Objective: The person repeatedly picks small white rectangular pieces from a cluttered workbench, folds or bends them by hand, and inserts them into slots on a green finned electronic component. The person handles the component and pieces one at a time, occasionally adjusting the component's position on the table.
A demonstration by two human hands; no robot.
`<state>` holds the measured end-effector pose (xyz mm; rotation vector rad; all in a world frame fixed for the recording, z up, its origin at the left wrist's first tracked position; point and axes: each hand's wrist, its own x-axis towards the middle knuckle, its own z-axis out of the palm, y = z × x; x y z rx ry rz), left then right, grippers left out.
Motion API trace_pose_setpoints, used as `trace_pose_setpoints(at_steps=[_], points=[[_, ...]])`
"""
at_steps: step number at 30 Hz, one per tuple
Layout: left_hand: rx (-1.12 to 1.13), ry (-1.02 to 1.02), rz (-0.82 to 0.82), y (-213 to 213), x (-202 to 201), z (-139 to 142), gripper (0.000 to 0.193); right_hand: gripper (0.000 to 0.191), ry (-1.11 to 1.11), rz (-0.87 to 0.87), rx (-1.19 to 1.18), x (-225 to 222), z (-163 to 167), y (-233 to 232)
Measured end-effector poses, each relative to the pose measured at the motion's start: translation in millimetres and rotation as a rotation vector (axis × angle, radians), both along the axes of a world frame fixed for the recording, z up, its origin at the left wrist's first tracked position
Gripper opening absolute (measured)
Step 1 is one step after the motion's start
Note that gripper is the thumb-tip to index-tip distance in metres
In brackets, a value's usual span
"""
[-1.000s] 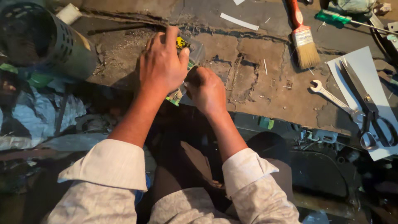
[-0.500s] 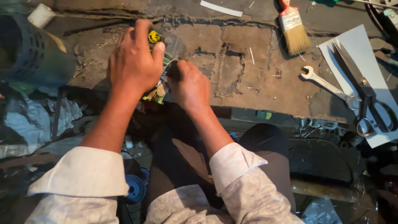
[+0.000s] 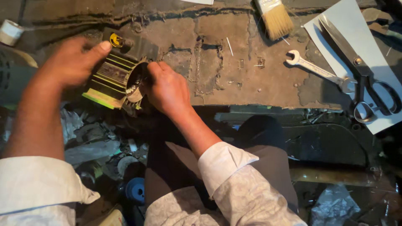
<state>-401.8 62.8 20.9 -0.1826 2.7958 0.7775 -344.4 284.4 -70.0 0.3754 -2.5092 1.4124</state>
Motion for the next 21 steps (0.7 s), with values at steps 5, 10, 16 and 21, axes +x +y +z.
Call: trace_pose_setpoints(at_steps=[5,10,16,21], points=[[0.18,-0.16,0.035,9,-6,-4,0.064,0.029,0.026,0.007,-0.031,-3,8,3],[0.438,-0.34,0.285,20,-6,13,0.059,0.023,0.011,0.01,0.015,-7,22,0],[0.448,-0.266,0.171,16,-9,16,0.061,0.025,-0.028,0.007,0.04,-6,33,-7],[0.279,-0.152,0.06,2,-5,22,0.069,0.028,0.008,0.008,0.087,-5,42,-18]])
